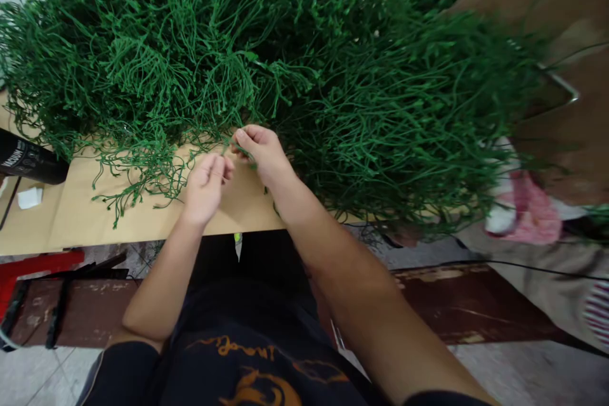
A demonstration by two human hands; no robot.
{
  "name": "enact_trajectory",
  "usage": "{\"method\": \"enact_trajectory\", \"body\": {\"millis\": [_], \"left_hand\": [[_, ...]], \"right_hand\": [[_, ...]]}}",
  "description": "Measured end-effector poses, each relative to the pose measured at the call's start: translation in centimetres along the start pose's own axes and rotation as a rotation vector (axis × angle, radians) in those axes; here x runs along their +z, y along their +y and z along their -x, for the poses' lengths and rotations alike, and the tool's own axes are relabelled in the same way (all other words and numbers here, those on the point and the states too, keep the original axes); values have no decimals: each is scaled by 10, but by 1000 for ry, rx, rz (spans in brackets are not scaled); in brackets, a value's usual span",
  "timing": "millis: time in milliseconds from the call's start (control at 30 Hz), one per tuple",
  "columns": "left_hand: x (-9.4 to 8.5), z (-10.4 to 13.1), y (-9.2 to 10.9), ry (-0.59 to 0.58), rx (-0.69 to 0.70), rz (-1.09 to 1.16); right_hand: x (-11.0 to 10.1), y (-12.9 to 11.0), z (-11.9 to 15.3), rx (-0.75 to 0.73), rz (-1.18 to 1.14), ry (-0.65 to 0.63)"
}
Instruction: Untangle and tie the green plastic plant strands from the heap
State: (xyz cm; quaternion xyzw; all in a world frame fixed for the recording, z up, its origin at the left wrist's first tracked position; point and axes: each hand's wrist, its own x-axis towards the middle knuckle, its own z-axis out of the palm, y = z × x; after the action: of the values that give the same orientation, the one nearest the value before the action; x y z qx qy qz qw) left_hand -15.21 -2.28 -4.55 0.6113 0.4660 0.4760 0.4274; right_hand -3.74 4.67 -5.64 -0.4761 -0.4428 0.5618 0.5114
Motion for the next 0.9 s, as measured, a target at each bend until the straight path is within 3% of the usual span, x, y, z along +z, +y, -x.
{"method": "enact_trajectory", "body": {"millis": [100,300,367,500,567,633,667,733,833,900], "left_hand": [[-17,-14,-7,97,-87,121],[-22,-13,-14,45,-127,167],[-20,-15,-13,12,-110,144],[-21,-18,-8,-14,-82,104],[-22,-19,-6,-41,-77,64],[-20,-21,-4,-96,-74,2],[-17,-24,-3,-128,-72,-33],[-5,-32,1,-177,-57,-97],[30,-46,19,-218,45,-190],[59,-52,40,-316,170,-309]], "right_hand": [[-1,-5,13,-6,-26,-6],[-25,-16,46,-184,141,-63],[-32,-22,61,-223,254,-209],[-36,-33,84,-291,477,-673],[-37,-37,88,-382,540,-647],[-40,-40,89,-457,561,-444],[-41,-41,90,-468,566,-368],[-42,-41,92,-436,589,-379],[-36,-32,98,-371,666,-651],[-30,-22,104,-396,738,-766]]}}
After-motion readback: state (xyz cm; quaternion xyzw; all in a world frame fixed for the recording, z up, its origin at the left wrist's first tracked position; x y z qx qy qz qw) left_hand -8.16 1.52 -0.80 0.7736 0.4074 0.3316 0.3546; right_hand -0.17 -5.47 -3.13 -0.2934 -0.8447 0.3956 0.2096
